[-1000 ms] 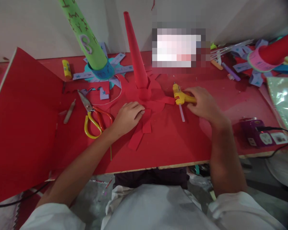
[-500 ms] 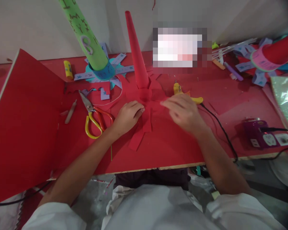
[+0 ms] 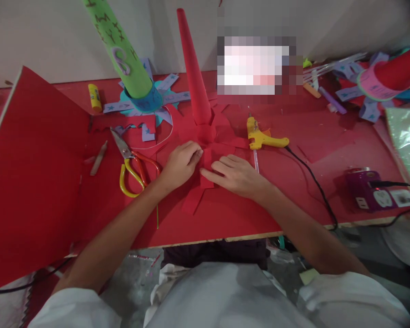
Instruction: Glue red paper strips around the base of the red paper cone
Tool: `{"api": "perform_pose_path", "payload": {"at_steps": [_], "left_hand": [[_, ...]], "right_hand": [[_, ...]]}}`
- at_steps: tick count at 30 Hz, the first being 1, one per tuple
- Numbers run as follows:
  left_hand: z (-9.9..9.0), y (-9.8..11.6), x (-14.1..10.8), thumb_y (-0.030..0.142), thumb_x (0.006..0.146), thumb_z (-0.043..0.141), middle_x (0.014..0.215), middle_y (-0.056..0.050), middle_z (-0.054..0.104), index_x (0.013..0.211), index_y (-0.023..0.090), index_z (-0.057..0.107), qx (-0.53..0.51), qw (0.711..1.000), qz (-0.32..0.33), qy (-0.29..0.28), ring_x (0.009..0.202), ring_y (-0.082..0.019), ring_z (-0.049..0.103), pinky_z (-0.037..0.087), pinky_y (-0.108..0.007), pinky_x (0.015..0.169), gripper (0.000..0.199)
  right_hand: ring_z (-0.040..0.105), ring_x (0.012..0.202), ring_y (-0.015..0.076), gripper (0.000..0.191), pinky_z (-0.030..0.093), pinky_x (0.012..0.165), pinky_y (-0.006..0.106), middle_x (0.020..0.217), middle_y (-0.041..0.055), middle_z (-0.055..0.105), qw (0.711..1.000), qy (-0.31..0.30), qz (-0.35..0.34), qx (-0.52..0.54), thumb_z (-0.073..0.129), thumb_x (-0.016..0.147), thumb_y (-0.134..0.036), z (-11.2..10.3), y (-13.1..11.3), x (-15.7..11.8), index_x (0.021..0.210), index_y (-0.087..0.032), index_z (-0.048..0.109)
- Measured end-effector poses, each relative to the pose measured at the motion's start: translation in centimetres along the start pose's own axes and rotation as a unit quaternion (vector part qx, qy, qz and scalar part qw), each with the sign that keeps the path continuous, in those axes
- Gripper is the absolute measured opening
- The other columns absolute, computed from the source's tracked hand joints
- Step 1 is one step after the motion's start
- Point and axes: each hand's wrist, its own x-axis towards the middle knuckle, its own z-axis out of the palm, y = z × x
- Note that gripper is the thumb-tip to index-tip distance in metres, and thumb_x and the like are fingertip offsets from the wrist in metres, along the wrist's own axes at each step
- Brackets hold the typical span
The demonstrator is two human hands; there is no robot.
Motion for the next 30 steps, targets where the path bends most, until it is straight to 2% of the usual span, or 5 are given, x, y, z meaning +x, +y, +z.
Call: {"api": "perform_pose_path", "payload": {"at_steps": [4,7,15,23,30], "left_hand": [[0.0,0.2,0.1,0.025,0.105,0.049,0.082,-0.002,0.06,0.081,0.021,0.053,0.003,1.0,0.0,0.006,0.076,-0.017,0.054,0.041,-0.033,0.073,0.024],[0.1,0.2,0.0,0.027,0.106,0.046,0.085,-0.003,0.064,0.086,0.021,0.056,0.0,1.0,-0.005,0.014,0.077,-0.016,0.057,0.043,-0.032,0.074,0.024],[0.3,-0.3,-0.3,0.022,0.105,0.048,0.091,0.0,0.07,0.133,0.021,0.056,-0.016,0.998,-0.032,0.049,0.081,-0.014,0.065,0.049,-0.029,0.078,0.029],[0.4,-0.3,-0.5,0.019,0.104,0.047,0.104,-0.004,0.072,0.116,0.02,0.06,-0.007,0.998,-0.008,0.058,0.094,-0.016,0.067,0.049,-0.03,0.084,0.018],[0.4,-0.1,-0.5,0.015,0.103,0.046,0.112,-0.008,0.072,0.116,0.019,0.061,0.032,0.998,0.023,0.051,0.098,-0.017,0.067,0.05,-0.03,0.086,0.02]], "right_hand": [[0.056,0.072,0.019,0.038,0.042,0.067,0.036,0.072,0.0021,0.066,0.999,0.019,0.037,-0.008,0.047,0.106,-0.011,1.0,-0.2,-0.3,0.122,-0.026,0.078],[0.062,0.07,0.0176,0.041,0.044,0.066,0.035,0.081,0.0019,0.076,0.995,0.021,0.091,0.025,0.047,0.105,-0.011,1.8,-0.1,-0.7,0.127,-0.028,0.077],[0.078,0.084,0.0183,0.044,0.057,0.074,0.033,0.11,0.003,0.085,0.974,0.058,0.191,0.104,0.048,0.102,-0.01,2.3,-0.1,-0.5,0.129,-0.027,0.078],[0.081,0.09,0.0152,0.035,0.058,0.075,0.026,0.116,0.0019,0.084,0.96,0.076,0.222,0.153,0.054,0.104,-0.015,2.4,-0.4,-0.3,0.129,-0.022,0.077],[0.081,0.094,0.0178,0.034,0.059,0.081,0.028,0.12,0.0022,0.083,0.947,0.038,0.269,0.168,0.058,0.103,-0.019,2.7,-0.4,-0.1,0.132,-0.026,0.075]]}}
